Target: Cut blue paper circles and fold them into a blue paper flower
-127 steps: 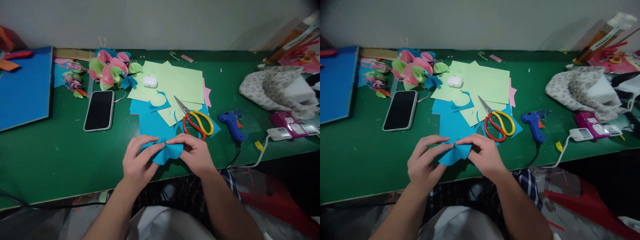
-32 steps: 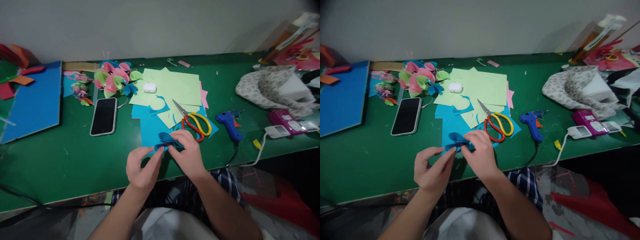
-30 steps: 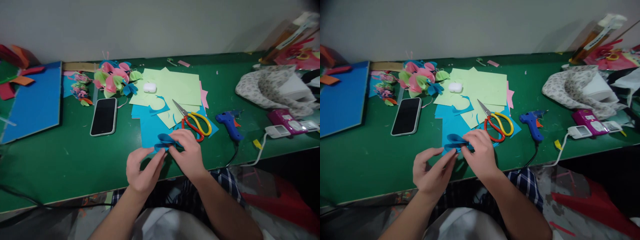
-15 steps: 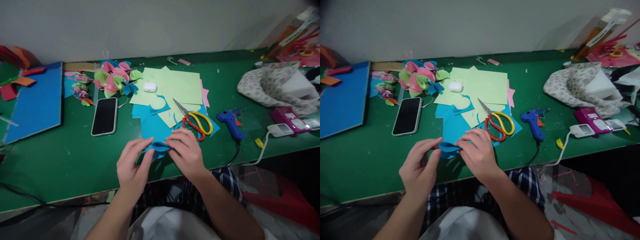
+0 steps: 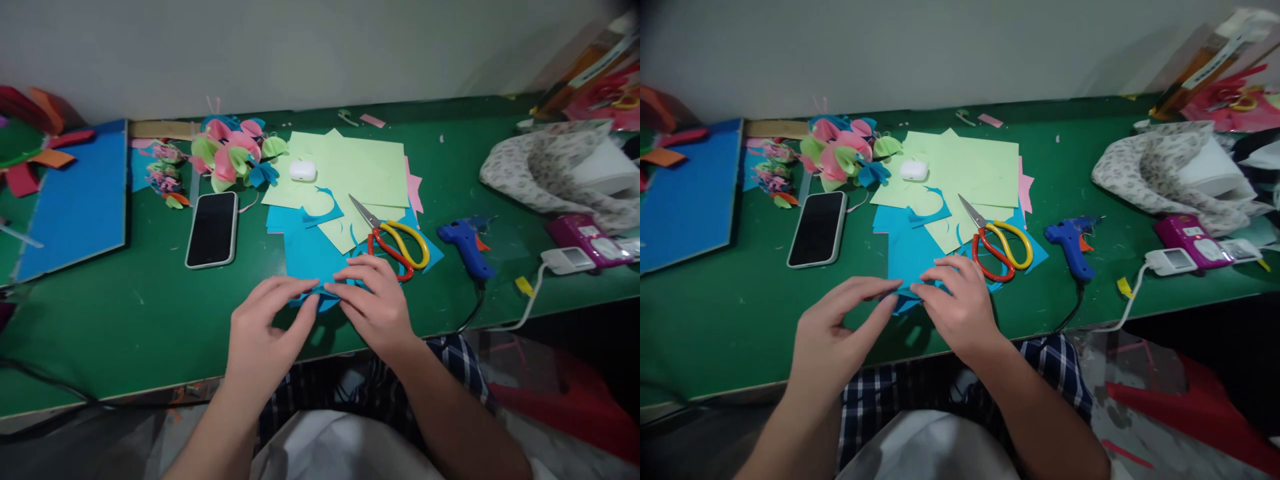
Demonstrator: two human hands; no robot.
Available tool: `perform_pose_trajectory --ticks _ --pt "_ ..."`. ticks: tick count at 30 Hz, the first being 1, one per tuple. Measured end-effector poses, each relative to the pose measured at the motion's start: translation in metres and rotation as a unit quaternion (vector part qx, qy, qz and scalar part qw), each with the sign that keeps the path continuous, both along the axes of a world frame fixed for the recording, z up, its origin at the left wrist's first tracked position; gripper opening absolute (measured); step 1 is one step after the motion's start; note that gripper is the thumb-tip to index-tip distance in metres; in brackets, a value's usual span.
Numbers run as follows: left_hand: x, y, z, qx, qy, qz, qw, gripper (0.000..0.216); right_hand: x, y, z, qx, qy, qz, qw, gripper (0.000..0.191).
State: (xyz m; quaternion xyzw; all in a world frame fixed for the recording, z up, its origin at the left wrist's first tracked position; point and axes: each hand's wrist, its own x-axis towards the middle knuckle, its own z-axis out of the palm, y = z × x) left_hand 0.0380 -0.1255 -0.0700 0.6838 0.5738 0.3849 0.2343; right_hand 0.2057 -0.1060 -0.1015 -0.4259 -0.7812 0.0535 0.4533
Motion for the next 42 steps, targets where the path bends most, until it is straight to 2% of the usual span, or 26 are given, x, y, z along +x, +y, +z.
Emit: perform_pose_trajectory --ticks 8,16,24,28,34,42 --pt "0.001 -0.001 -0.001 0.03 0.062 0.05 0.996 0.011 0.006 0.002 0.003 0.027 0.0 -0.014 1.0 0.013" --pt "0.003 0.004 -0.006 -0.003 0.071 0.006 0.997 0.015 0.001 0.0 0.002 0.038 -0.014 -0.009 0.999 0.012" --pt "0.007 0.004 -0.009 0.016 0.079 0.045 0.996 0.018 -0.002 -0.002 0.003 0.058 -0.038 -0.022 0.997 0.01" --pt "0.009 0.006 -0.01 0.021 0.092 0.042 0.995 0.023 -0.003 -0.003 0.002 0.051 -0.058 -0.012 0.997 0.009" --pt "0.008 0.013 -0.007 -0.033 0.09 -0.007 0.995 0.038 -0.002 -0.003 -0.001 0.034 -0.056 0.005 0.998 0.009" --pt "0.006 0.018 -0.008 -0.094 0.07 -0.012 0.993 0.041 -0.002 -0.002 -0.002 0.023 -0.059 0.025 0.998 0.009"
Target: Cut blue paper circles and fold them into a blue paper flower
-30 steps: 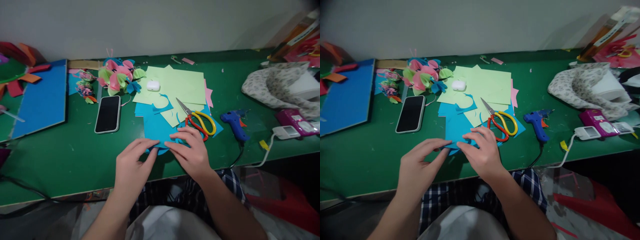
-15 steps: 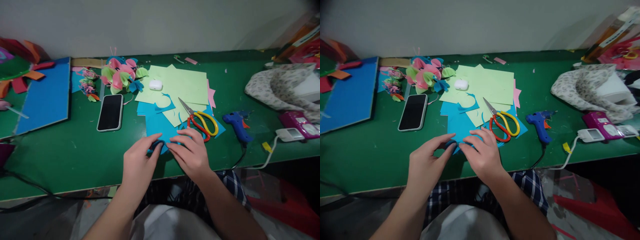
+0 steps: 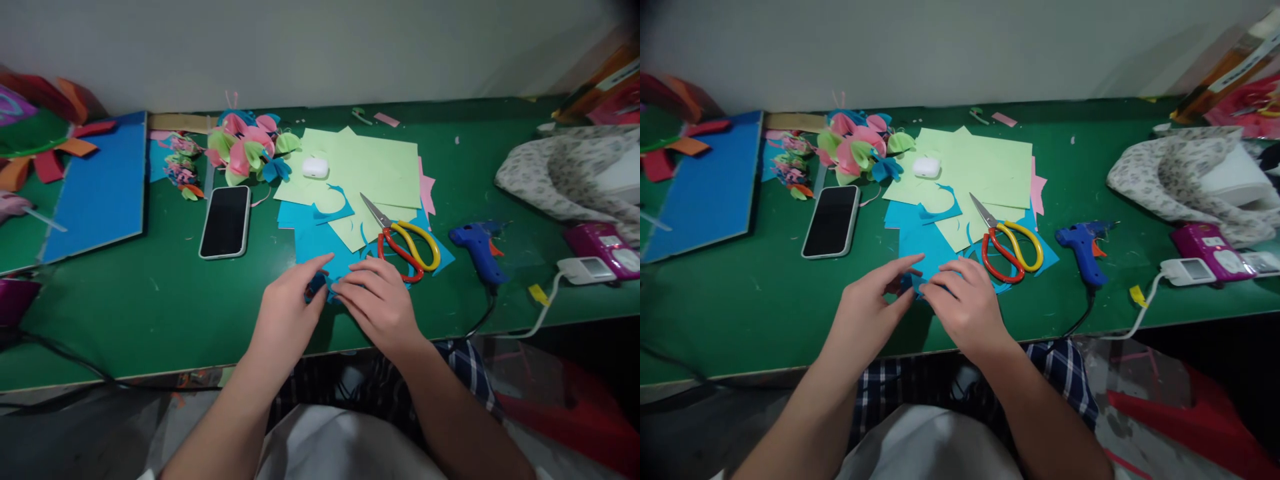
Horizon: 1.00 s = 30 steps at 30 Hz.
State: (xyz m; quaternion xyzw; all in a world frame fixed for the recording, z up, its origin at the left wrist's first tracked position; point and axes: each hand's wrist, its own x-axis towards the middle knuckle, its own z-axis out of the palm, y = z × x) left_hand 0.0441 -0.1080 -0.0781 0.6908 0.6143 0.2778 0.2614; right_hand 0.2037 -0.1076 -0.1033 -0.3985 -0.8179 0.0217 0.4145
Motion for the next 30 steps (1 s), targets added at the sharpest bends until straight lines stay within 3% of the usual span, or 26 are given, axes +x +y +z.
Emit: perform_pose_trajectory --ticks 14,21,27,30 --pt "-0.005 -0.008 -0.003 -0.067 -0.221 0.122 0.965 0.046 0.002 0.003 -0.005 -0.028 0.035 -0.031 0.999 0.012" --pt "0.0 -0.021 -0.005 -0.056 -0.237 0.063 0.968 0.048 0.002 0.002 -0.007 -0.032 0.055 -0.029 0.998 0.011" --pt "-0.001 -0.027 -0.007 0.001 -0.114 -0.043 0.993 0.056 0.002 0.002 -0.006 -0.027 0.07 -0.03 0.997 0.011" --pt "-0.003 -0.027 -0.009 0.014 -0.089 -0.058 0.994 0.057 0.002 0.002 -0.005 -0.028 0.074 -0.036 0.996 0.01"
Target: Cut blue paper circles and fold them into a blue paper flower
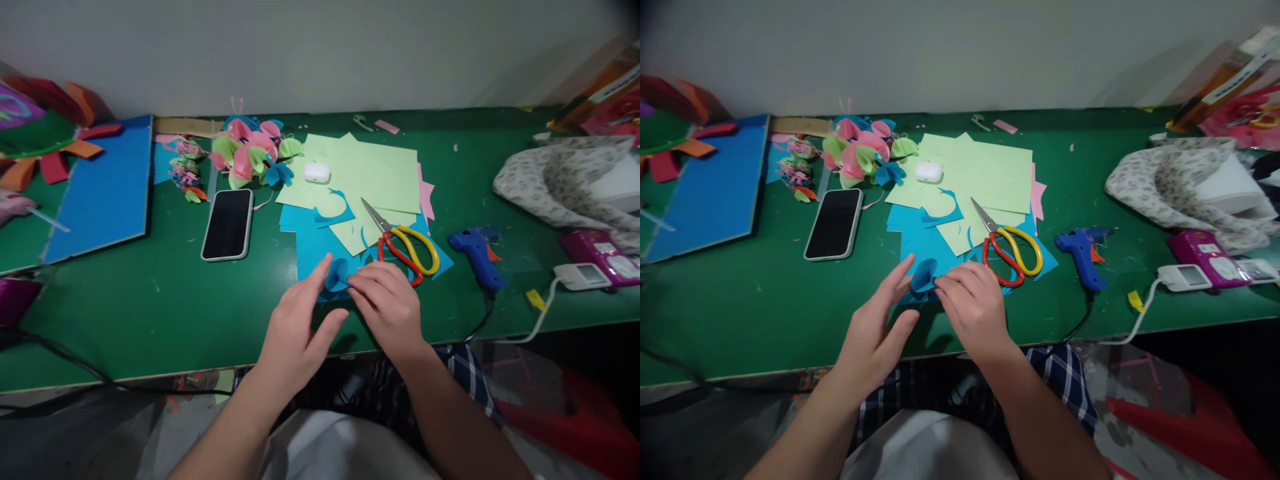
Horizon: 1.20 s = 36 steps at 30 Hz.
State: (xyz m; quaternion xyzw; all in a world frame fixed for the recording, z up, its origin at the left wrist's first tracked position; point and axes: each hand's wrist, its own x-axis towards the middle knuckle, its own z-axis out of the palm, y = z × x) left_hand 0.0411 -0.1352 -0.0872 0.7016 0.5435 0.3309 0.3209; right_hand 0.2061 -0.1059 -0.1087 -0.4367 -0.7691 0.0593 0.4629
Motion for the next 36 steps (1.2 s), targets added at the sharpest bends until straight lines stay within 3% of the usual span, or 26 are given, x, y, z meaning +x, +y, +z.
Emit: perform_pose_trajectory --ticks 9,11,13,17,20,23,26,33,36 --pt "-0.002 0.004 -0.004 -0.048 -0.227 0.079 0.97 0.043 -0.001 0.001 0.005 0.02 0.058 -0.005 0.998 0.012" --pt "-0.006 0.009 0.001 -0.057 -0.236 0.091 0.966 0.043 0.0 0.0 0.006 0.028 0.049 0.007 0.998 0.013" --pt "-0.011 0.017 0.008 -0.084 -0.188 0.088 0.975 0.039 0.0 0.0 0.007 0.039 0.017 0.012 0.999 0.013" --pt "-0.019 0.033 0.026 -0.099 0.023 -0.018 0.995 0.029 -0.002 -0.003 0.008 0.051 -0.061 0.029 0.996 0.013" --pt "-0.019 0.042 0.033 -0.045 0.193 -0.093 0.976 0.03 -0.004 -0.004 0.008 0.058 -0.094 0.046 0.993 0.013" --pt "-0.016 0.046 0.033 -0.013 0.295 -0.158 0.942 0.033 -0.005 -0.004 0.006 0.055 -0.114 0.056 0.99 0.012" --pt "-0.013 0.046 0.031 -0.001 0.328 -0.186 0.926 0.033 -0.006 -0.004 0.004 0.045 -0.127 0.068 0.989 0.011" --pt "-0.011 0.04 0.031 0.008 0.394 -0.158 0.905 0.027 -0.006 -0.005 0.005 0.058 -0.119 0.06 0.989 0.011" --pt "-0.015 0.033 0.029 0.044 0.373 -0.127 0.918 0.022 -0.007 -0.006 0.006 0.074 -0.095 0.047 0.992 0.011"
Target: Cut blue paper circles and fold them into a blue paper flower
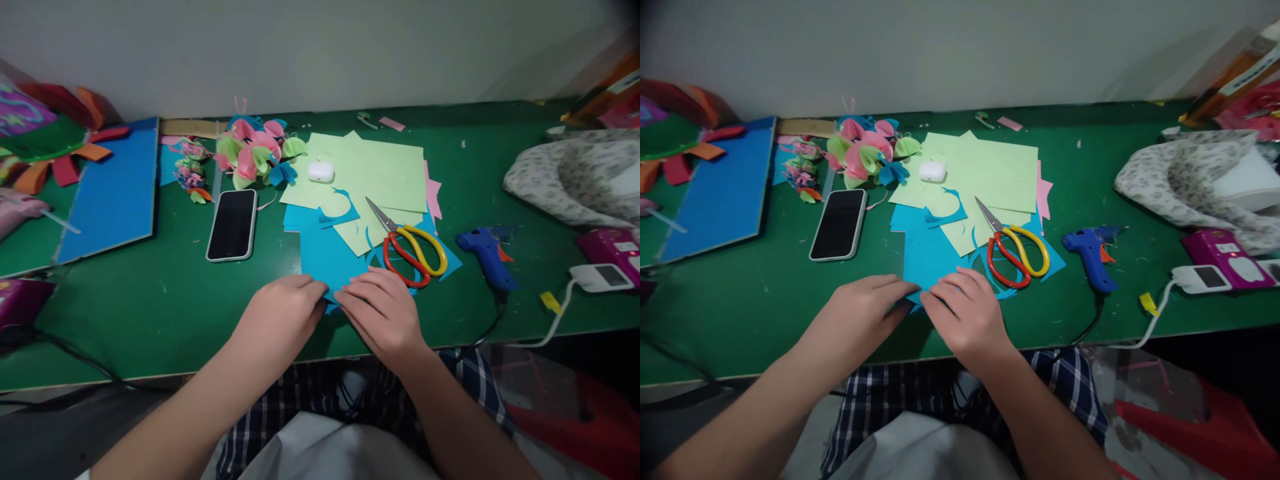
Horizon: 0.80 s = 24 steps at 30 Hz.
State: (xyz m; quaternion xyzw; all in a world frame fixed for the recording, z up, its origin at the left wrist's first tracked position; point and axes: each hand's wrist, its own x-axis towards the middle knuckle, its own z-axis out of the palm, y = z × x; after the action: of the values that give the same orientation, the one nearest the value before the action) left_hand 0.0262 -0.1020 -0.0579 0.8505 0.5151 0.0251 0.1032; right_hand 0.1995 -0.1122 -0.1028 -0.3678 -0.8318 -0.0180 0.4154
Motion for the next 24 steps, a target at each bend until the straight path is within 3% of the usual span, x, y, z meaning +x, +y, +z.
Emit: perform_pose_trajectory --ticks 8,16,24 --pt "-0.005 -0.016 -0.005 0.111 -0.148 0.029 0.982 0.02 -0.002 -0.003 0.006 0.045 0.044 -0.025 0.998 0.014" --pt "0.0 -0.019 0.001 0.053 -0.231 0.075 0.969 0.02 0.003 -0.01 0.009 0.031 0.063 -0.001 0.998 0.016" --pt "0.001 -0.035 0.002 0.013 -0.392 0.142 0.909 0.028 0.005 -0.024 0.026 0.02 0.086 -0.015 0.996 0.016"
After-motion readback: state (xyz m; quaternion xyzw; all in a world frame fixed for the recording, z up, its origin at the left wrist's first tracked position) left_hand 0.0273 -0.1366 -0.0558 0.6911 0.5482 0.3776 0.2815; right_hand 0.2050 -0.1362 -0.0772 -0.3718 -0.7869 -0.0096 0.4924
